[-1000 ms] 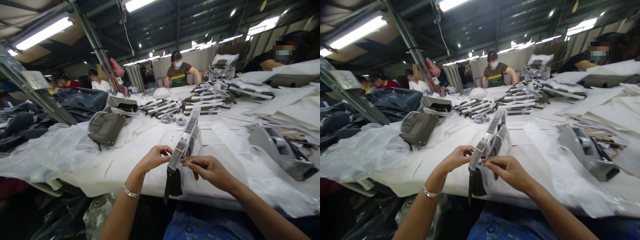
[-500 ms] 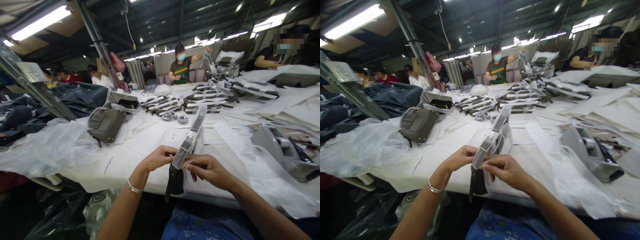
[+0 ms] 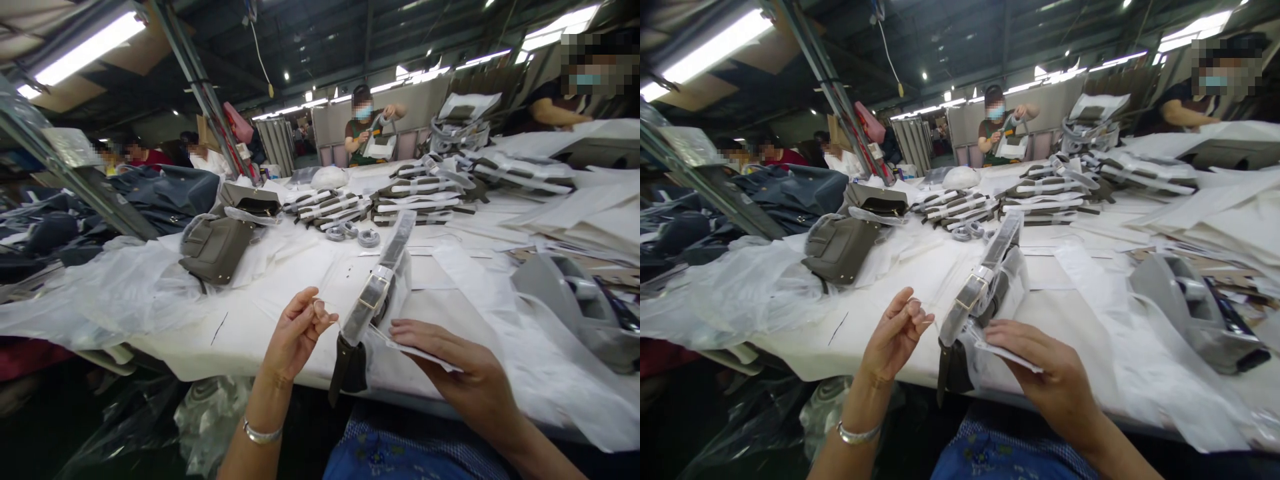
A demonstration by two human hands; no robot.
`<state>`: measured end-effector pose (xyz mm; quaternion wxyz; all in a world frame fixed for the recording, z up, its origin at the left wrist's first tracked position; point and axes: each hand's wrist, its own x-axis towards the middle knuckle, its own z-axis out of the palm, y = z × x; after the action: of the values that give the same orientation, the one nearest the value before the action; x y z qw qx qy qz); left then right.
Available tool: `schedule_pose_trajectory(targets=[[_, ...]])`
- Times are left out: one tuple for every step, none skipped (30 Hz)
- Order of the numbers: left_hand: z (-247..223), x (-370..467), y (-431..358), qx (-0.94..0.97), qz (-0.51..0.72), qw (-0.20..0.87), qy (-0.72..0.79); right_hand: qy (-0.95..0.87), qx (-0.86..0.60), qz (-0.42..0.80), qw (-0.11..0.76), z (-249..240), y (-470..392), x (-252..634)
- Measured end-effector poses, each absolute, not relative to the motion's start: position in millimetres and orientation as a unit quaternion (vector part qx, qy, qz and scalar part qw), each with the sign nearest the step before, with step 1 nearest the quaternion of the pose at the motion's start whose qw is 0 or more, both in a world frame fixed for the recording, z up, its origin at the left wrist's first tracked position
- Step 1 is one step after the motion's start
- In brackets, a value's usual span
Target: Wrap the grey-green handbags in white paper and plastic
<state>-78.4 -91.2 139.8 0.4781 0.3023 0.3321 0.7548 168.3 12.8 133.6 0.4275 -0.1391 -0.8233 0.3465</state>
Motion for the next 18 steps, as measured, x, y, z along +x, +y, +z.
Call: schedule_pose_trajectory(targets=[[138, -73, -89, 0.300, 0.760, 0.472, 0.331, -0.811, -0.120, 0.371, 0.437, 135, 12, 165], [137, -69, -87, 0.304, 0.760, 0.467, 0.334, -0.797, -0.098, 0.399, 0.442, 137, 11, 161], [137, -65, -85, 0.313, 0.756, 0.463, 0.341, -0.783, -0.078, 0.427, 0.445, 140, 10, 156], [137, -62, -82, 0.325, 0.749, 0.460, 0.350, -0.772, -0.065, 0.449, 0.446, 143, 9, 150], [138, -60, -80, 0.339, 0.740, 0.457, 0.359, -0.764, -0.062, 0.463, 0.446, 145, 9, 145], [140, -59, -79, 0.353, 0.731, 0.453, 0.368, -0.762, -0.070, 0.467, 0.444, 148, 9, 139], [141, -59, -78, 0.365, 0.724, 0.449, 0.374, -0.766, -0.083, 0.462, 0.438, 150, 9, 134], [144, -59, -78, 0.378, 0.719, 0.445, 0.377, -0.775, -0.100, 0.450, 0.432, 153, 9, 130], [146, -59, -80, 0.390, 0.716, 0.441, 0.376, -0.788, -0.117, 0.429, 0.425, 154, 9, 126], [149, -60, -81, 0.401, 0.714, 0.436, 0.374, -0.803, -0.127, 0.401, 0.422, 156, 9, 124], [152, -61, -84, 0.413, 0.710, 0.430, 0.374, -0.818, -0.131, 0.367, 0.423, 158, 10, 121], [155, -61, -87, 0.426, 0.705, 0.422, 0.378, -0.832, -0.130, 0.330, 0.426, 159, 10, 120], [158, -61, -90, 0.442, 0.697, 0.411, 0.387, -0.846, -0.128, 0.293, 0.426, 161, 10, 119], [162, -60, -92, 0.460, 0.684, 0.398, 0.403, -0.860, -0.125, 0.258, 0.422, 163, 10, 118], [167, -58, -95, 0.480, 0.666, 0.380, 0.425, -0.873, -0.121, 0.229, 0.413, 166, 10, 118], [172, -55, -97, 0.501, 0.646, 0.354, 0.454, -0.884, -0.116, 0.207, 0.402, 169, 9, 118], [176, -51, -98, 0.522, 0.625, 0.315, 0.487, -0.893, -0.111, 0.191, 0.392, 172, 8, 118], [180, -47, -99, 0.544, 0.603, 0.267, 0.519, -0.899, -0.103, 0.182, 0.384, 175, 8, 118]])
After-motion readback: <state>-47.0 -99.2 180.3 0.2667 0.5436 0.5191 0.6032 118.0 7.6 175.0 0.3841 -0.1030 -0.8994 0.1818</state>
